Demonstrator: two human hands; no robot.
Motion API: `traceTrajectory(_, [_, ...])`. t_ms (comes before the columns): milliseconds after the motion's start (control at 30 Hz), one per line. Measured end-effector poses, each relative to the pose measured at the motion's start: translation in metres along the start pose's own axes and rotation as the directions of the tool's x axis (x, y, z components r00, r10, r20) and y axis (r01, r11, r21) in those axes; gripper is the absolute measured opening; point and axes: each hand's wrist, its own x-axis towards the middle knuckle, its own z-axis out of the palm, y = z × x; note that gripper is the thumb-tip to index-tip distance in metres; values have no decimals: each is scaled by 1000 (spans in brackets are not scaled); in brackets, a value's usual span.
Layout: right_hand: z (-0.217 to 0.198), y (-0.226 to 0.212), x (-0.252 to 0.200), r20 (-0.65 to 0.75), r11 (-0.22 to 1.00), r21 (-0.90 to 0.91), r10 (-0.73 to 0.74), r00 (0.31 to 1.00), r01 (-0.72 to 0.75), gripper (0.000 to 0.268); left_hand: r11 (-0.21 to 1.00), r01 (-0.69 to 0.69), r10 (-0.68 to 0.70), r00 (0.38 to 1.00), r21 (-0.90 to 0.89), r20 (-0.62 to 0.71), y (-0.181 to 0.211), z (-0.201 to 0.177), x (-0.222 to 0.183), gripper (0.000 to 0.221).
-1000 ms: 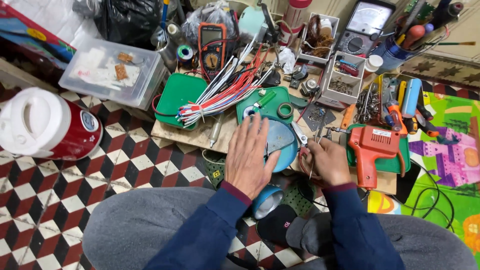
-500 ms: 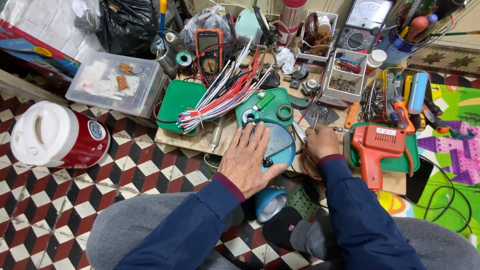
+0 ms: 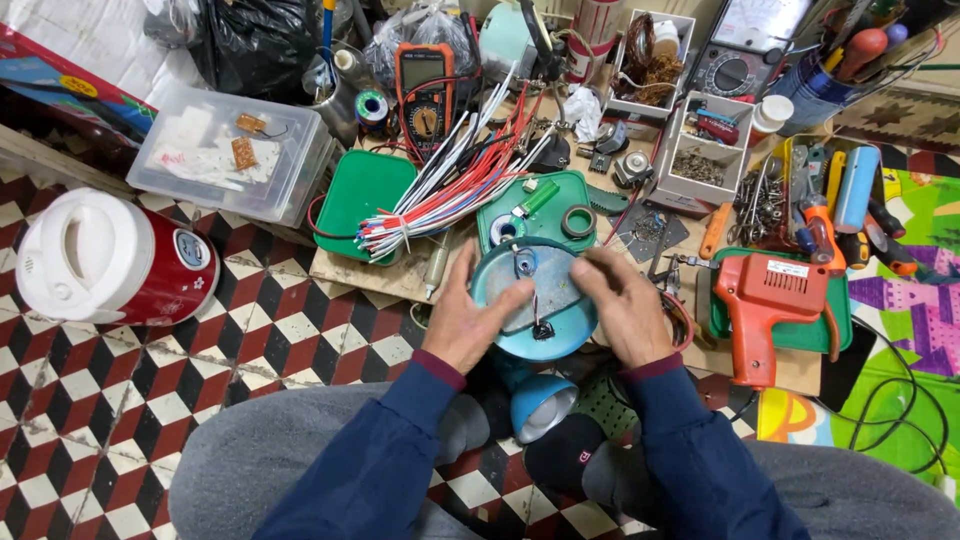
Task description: The person sits on the floor repairing a blue desk lamp. They solder a wire on the lamp's base, reattach and secure the lamp head to the gooseneck, arrange the power cord, plug it in, and the lamp lights up.
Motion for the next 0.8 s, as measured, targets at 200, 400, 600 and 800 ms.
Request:
traceTrajectory(200, [6, -25, 7, 89, 989, -127, 81, 993, -69, 60, 990, 76, -83, 995, -121, -56, 2, 16, -3, 133])
traceTrajectory(400, [18, -28, 33, 127, 960, -275, 95, 987, -58, 58, 975, 110, -120, 992, -195, -42, -10, 27, 5, 133])
traceTrajectory(600, [23, -11, 53, 119, 983, -16, 183, 976, -182, 33, 952, 133, -155, 986, -277, -59, 2, 25, -7, 111])
traceTrajectory(800, [22, -20, 44, 149, 985, -26, 174, 973, -172, 36, 941, 106, -131, 990, -322, -58, -2, 27, -4, 102])
